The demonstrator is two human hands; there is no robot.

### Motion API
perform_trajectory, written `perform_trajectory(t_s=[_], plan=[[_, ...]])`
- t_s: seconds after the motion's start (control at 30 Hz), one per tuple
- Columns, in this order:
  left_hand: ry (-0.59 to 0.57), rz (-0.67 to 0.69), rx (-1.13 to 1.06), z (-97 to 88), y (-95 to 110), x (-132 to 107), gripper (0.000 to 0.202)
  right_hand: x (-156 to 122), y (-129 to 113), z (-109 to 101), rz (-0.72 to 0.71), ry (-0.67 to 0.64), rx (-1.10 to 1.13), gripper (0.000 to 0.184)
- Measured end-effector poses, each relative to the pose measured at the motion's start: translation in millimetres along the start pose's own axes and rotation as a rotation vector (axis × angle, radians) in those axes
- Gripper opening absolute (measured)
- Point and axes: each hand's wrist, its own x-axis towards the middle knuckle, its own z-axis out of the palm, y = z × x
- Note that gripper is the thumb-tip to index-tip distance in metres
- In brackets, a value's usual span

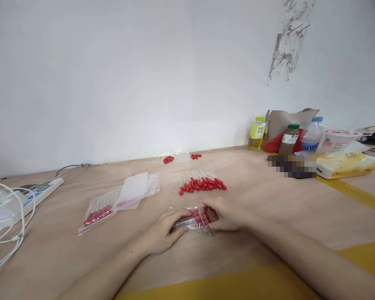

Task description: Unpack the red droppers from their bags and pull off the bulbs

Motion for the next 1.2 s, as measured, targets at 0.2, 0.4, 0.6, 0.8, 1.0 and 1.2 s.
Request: perform_trajectory(t_s=[0.2, 0.4, 0.6, 0.8, 1.0, 1.2], plan=[[0.0, -0.021, -0.01, -0.7, -4, -1, 0.033, 2, 6, 3, 0.039, 0.027, 0.162, 0.022], [0.001, -0.061, 0.026, -5.1, -8, -3, 0.033, 3, 27, -10, 0.156, -0.03, 0.567, 0.027], [0.002, -0.044, 0.044, -7.5, -7, -2, 0.034, -2, 52, -36, 0.262, 0.066, 0.826, 0.034], [0.024, -0.024, 0.022, -4.0, -11, -2, 0.034, -10, 80, -60, 0.372, 0.375, 1.002, 0.024], [0.045, -0.019, -0.075, -7.8, -9, -7, 0.04, 10, 75, -54, 0.288, 0.692, 1.052, 0.021], [0.302, -0.297, -0.292, -12.0, -39, 19, 0.038, 66, 40, -33, 0.056, 0.745, 0.463, 0.021]])
